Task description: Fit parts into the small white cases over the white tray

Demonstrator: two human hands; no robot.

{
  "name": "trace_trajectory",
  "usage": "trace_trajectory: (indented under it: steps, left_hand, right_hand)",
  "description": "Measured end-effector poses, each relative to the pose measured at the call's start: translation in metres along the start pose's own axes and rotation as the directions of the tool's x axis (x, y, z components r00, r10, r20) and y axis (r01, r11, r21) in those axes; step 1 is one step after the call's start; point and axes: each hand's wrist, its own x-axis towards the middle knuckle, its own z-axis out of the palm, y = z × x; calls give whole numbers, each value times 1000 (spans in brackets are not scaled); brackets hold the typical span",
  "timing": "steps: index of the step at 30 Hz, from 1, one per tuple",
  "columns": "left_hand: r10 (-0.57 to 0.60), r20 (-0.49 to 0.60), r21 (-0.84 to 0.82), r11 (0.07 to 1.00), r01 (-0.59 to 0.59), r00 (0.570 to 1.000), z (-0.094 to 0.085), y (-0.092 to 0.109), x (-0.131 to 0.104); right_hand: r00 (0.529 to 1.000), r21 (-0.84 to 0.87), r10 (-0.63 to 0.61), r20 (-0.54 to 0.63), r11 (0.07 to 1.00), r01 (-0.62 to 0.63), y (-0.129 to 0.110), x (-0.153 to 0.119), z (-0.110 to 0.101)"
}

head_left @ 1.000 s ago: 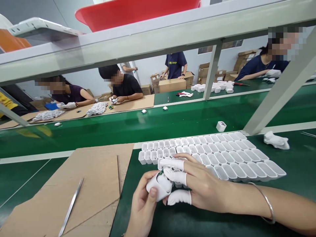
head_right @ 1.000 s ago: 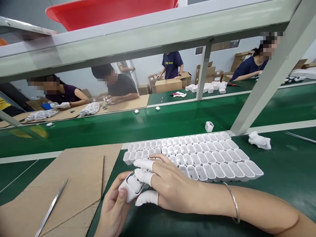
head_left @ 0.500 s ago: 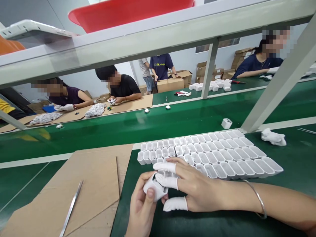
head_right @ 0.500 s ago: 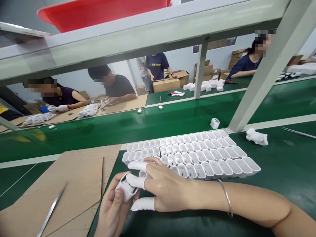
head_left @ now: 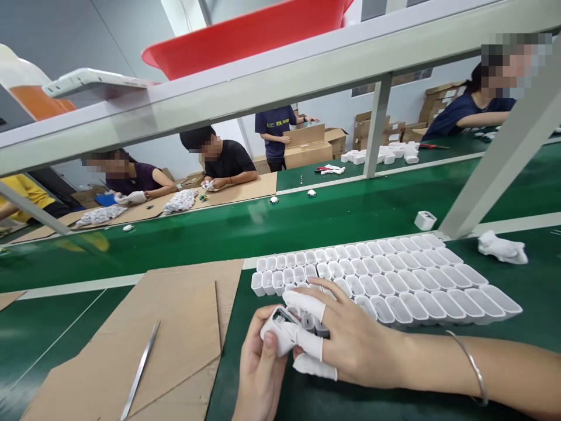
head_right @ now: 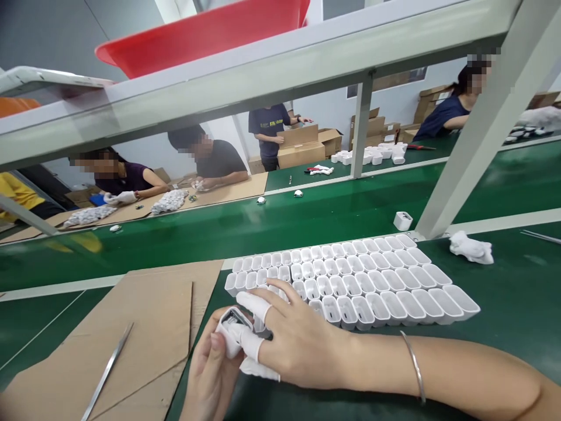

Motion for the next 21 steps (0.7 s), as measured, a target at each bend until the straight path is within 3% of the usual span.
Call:
trace_trajectory:
  steps: [2, 4, 9, 12, 15, 17, 20, 21]
  left_hand:
    - [-15, 3, 20, 1000, 15, 1000, -2, 0, -1]
    - [-41, 24, 37, 998, 41, 999, -5, -1, -1]
    - [-73, 229, 39, 997, 66, 971, -8, -15, 0]
    - [-103, 317, 99, 992, 75, 943, -4, -21, 2]
    - [-130, 289, 282, 958, 46, 949, -1, -6, -6]
    - [-178, 228, 434, 899, 63, 957, -8, 16, -24]
    - [-309, 200, 701, 708, 85, 930, -34, 51, -73]
    - [-257, 124, 748, 659, 80, 959, -47, 61, -92]
  right_hand:
    - [1000, -54, -14, 3, 998, 14, 2, -1, 2]
    - [1000, -5, -18, 11, 1000, 18, 5, 0, 2]
    - [996, 366, 9, -87, 930, 24, 8, 5, -7]
    - [989, 495, 145, 2, 859, -127, 3, 6, -21]
    - [969, 406, 235, 70, 881, -243, 11, 6, -39]
    - [957, 256, 284, 63, 922, -290, 34, 10, -48]
    - [927, 29, 363, 97, 930, -367, 95, 18, -53]
    - [907, -25, 405, 119, 914, -405, 118, 19, -51]
